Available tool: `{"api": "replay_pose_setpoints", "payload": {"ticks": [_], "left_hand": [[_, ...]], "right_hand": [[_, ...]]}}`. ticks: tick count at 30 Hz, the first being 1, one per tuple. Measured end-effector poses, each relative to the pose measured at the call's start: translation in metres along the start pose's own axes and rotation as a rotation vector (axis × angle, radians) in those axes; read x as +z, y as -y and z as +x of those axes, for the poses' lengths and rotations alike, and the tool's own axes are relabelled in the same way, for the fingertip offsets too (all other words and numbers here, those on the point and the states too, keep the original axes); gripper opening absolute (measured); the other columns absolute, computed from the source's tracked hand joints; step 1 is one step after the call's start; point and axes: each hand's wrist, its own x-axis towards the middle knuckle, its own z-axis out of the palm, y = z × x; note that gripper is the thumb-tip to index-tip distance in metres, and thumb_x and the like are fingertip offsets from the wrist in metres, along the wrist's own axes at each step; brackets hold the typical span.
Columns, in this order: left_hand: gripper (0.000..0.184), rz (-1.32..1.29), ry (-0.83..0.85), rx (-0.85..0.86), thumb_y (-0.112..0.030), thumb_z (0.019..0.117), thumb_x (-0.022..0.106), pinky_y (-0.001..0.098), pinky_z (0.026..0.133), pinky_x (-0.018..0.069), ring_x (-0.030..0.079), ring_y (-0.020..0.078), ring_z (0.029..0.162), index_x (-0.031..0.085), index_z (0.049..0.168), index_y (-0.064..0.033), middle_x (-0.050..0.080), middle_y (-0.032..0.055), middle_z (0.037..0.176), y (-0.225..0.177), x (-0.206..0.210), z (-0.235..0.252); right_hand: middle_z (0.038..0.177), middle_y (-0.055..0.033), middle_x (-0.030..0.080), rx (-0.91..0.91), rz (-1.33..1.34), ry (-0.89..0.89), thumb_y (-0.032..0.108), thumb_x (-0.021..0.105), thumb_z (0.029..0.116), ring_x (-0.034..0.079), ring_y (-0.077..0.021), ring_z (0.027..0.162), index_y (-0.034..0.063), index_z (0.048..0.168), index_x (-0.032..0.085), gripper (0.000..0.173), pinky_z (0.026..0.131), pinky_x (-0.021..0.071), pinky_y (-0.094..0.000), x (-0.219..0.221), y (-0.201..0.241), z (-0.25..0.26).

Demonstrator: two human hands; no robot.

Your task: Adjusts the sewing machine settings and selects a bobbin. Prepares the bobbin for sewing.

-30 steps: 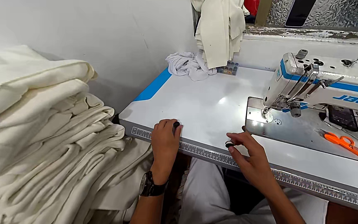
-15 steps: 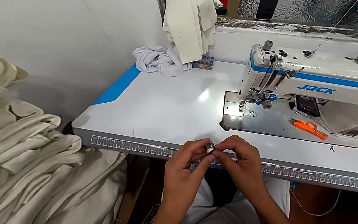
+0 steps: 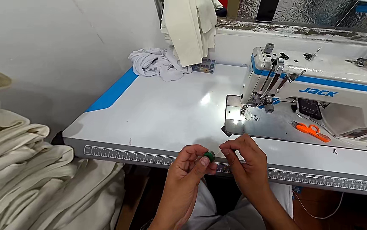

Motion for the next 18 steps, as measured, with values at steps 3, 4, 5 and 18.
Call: {"api": "replay_pose_setpoints", "payload": {"ticks": [3,4,5,18], "left_hand": [[0.019,-0.016,0.049,-0.021,-0.020,0.0956,0.072,0.0264,0.072,0.0630,0.073,0.0146,0.077,0.072,0.110,-0.0079,0.072,0.0119,0.093,0.001,0.000,0.000],[0.018,-0.027,0.061,-0.036,-0.020,0.0958,0.072,0.0256,0.071,0.0628,0.073,0.0137,0.076,0.073,0.109,-0.0079,0.073,0.0115,0.092,0.001,0.001,-0.001],[0.017,-0.041,0.073,-0.046,-0.020,0.0954,0.072,0.0252,0.071,0.0627,0.073,0.0132,0.075,0.074,0.108,-0.0079,0.073,0.0112,0.092,0.000,0.001,-0.001],[0.029,0.053,0.404,-0.334,-0.027,0.1071,0.053,0.0281,0.078,0.0601,0.068,0.0090,0.090,0.073,0.124,-0.0138,0.069,0.0018,0.124,0.028,-0.028,-0.043]], "right_hand": [[0.085,0.0060,0.057,-0.032,-0.008,0.028,0.023,0.064,0.1015,0.056,-0.0030,0.079,0.0163,0.103,0.075,0.013,0.069,0.0492,-0.0194,0.002,0.006,0.007],[0.085,0.0061,0.058,-0.041,-0.024,0.036,0.023,0.064,0.1012,0.056,-0.0034,0.079,0.0163,0.103,0.075,0.013,0.070,0.0491,-0.0203,0.003,0.007,0.008],[0.085,0.0062,0.059,-0.047,-0.044,0.045,0.024,0.064,0.1012,0.057,-0.0039,0.080,0.0165,0.102,0.075,0.013,0.070,0.0491,-0.0216,0.005,0.007,0.009],[0.086,0.0003,0.063,0.181,0.002,0.137,0.024,0.064,0.1017,0.061,-0.0054,0.079,0.0136,0.100,0.074,0.014,0.071,0.0535,-0.0206,-0.022,-0.016,-0.083]]}}
